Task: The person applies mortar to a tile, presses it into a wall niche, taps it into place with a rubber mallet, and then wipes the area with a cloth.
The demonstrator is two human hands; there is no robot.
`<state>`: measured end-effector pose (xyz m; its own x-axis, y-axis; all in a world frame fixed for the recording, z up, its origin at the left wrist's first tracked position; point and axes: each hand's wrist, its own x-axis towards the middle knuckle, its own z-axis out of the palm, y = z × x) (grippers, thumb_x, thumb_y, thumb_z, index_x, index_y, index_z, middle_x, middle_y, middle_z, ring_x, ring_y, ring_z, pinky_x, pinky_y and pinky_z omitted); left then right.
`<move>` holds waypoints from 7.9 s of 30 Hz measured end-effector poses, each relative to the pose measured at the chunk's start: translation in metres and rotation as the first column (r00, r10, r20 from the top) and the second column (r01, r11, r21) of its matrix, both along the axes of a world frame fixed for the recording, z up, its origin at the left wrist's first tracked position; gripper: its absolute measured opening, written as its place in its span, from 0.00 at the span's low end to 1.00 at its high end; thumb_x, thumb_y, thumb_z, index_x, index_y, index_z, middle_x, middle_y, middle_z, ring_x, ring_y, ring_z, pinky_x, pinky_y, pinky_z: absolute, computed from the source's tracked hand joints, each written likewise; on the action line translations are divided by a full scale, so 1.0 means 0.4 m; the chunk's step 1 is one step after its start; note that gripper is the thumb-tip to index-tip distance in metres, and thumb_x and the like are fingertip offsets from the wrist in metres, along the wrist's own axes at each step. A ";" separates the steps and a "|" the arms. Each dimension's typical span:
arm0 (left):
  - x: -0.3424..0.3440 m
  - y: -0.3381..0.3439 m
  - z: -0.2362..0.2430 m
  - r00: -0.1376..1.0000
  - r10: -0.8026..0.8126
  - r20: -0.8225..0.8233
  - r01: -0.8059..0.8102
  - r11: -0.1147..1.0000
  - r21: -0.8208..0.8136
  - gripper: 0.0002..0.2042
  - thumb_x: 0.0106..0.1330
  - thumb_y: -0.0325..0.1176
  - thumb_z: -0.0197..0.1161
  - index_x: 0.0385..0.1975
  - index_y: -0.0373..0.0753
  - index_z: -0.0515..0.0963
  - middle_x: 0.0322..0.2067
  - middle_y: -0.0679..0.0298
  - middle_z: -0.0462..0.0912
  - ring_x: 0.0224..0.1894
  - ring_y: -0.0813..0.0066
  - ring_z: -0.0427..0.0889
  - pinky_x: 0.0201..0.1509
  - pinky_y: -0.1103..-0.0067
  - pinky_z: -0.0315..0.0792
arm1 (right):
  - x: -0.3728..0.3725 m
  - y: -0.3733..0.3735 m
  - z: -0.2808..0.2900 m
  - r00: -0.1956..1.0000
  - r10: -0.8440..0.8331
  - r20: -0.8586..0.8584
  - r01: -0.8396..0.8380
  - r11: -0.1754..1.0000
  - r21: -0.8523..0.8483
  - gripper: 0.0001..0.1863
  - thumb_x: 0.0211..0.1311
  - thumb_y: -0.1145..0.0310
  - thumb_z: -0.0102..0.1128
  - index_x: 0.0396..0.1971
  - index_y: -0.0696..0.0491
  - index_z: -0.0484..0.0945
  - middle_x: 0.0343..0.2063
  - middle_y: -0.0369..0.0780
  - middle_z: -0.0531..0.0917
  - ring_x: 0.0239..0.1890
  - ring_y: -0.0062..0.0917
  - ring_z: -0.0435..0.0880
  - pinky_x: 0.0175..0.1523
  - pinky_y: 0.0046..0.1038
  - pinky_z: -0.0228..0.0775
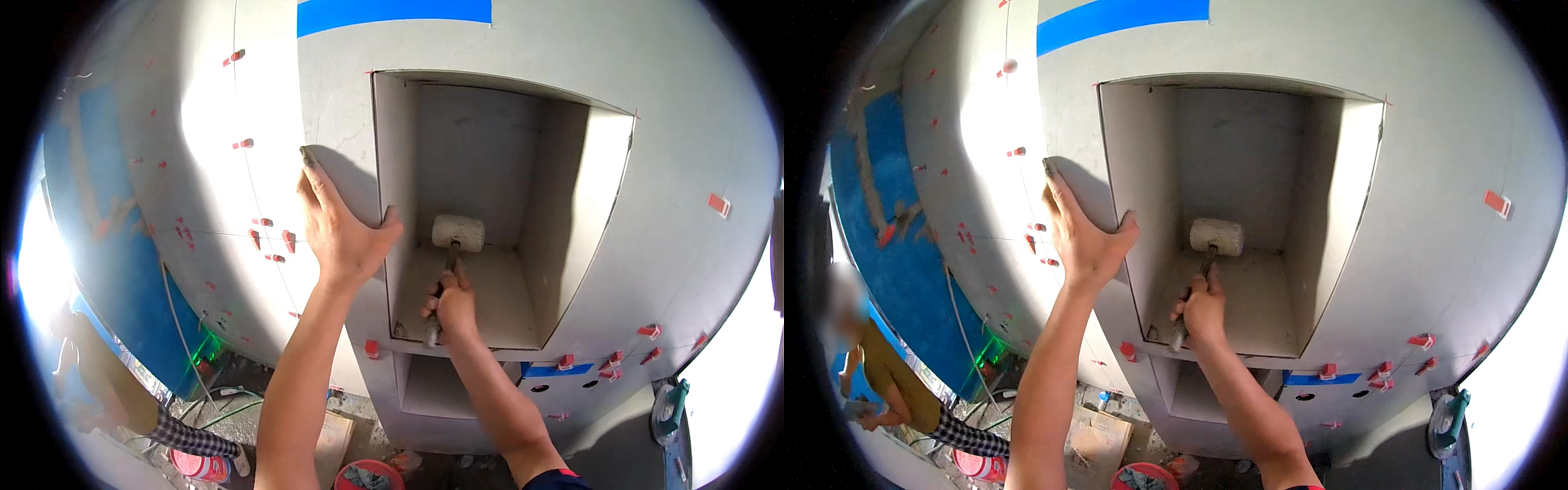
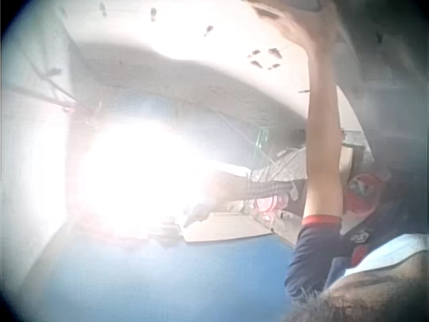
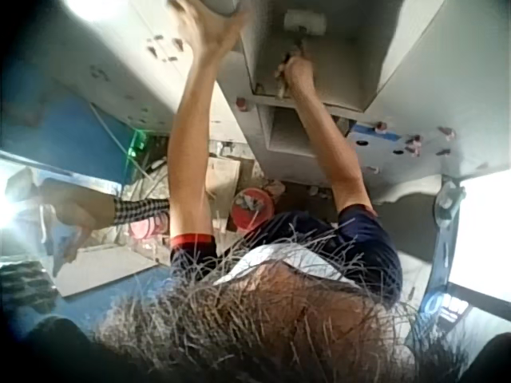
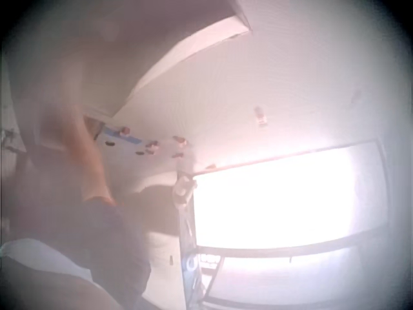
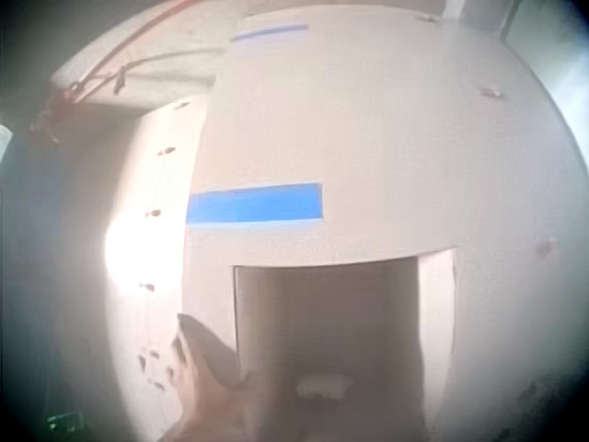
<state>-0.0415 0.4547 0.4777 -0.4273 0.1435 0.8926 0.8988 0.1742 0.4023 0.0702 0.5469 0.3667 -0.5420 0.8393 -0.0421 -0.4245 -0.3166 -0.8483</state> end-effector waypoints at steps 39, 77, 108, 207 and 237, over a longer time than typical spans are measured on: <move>0.002 -0.004 0.002 0.999 0.014 0.040 -0.013 0.999 -0.029 0.57 0.43 0.40 0.72 0.69 0.26 0.39 0.62 0.39 0.53 0.64 0.42 0.56 0.66 0.55 0.57 | 0.069 0.004 0.015 0.986 0.169 0.005 -0.169 0.983 0.071 0.22 0.70 0.73 0.38 0.63 0.53 0.59 0.21 0.36 0.68 0.13 0.21 0.65 0.18 0.28 0.63; 0.000 -0.004 0.008 0.997 0.070 -0.030 -0.071 0.997 -0.031 0.55 0.44 0.41 0.72 0.67 0.24 0.41 0.60 0.40 0.56 0.59 0.45 0.65 0.58 0.61 0.69 | 0.385 -0.068 0.141 0.482 -0.397 0.781 -0.652 0.434 0.622 0.25 0.69 0.64 0.50 0.66 0.44 0.65 0.27 0.46 0.81 0.26 0.36 0.79 0.40 0.34 0.72; 0.015 -0.015 0.018 0.996 0.084 0.037 -0.079 0.990 -0.116 0.58 0.44 0.41 0.71 0.69 0.26 0.35 0.62 0.38 0.51 0.63 0.43 0.62 0.62 0.62 0.68 | 0.378 -0.093 0.195 0.418 -0.255 0.872 -0.691 0.534 0.487 0.22 0.69 0.61 0.50 0.62 0.48 0.70 0.29 0.51 0.82 0.30 0.38 0.81 0.42 0.38 0.71; 0.004 -0.015 -0.001 0.996 0.057 0.068 -0.054 0.997 -0.056 0.59 0.42 0.39 0.73 0.70 0.31 0.35 0.63 0.41 0.52 0.62 0.43 0.61 0.58 0.58 0.68 | 0.208 -0.077 0.308 0.815 0.286 -0.504 -0.139 0.941 0.309 0.18 0.71 0.68 0.47 0.59 0.43 0.62 0.24 0.33 0.71 0.13 0.11 0.64 0.18 0.18 0.60; 0.073 -0.067 0.249 0.780 0.168 -0.603 -0.138 0.986 0.095 0.51 0.46 0.43 0.76 0.68 0.33 0.52 0.67 0.45 0.51 0.71 0.44 0.49 0.72 0.53 0.49 | 0.230 -0.064 0.231 0.898 0.316 -0.307 -0.215 0.923 0.320 0.07 0.71 0.63 0.50 0.39 0.51 0.68 0.22 0.32 0.70 0.14 0.14 0.66 0.19 0.21 0.58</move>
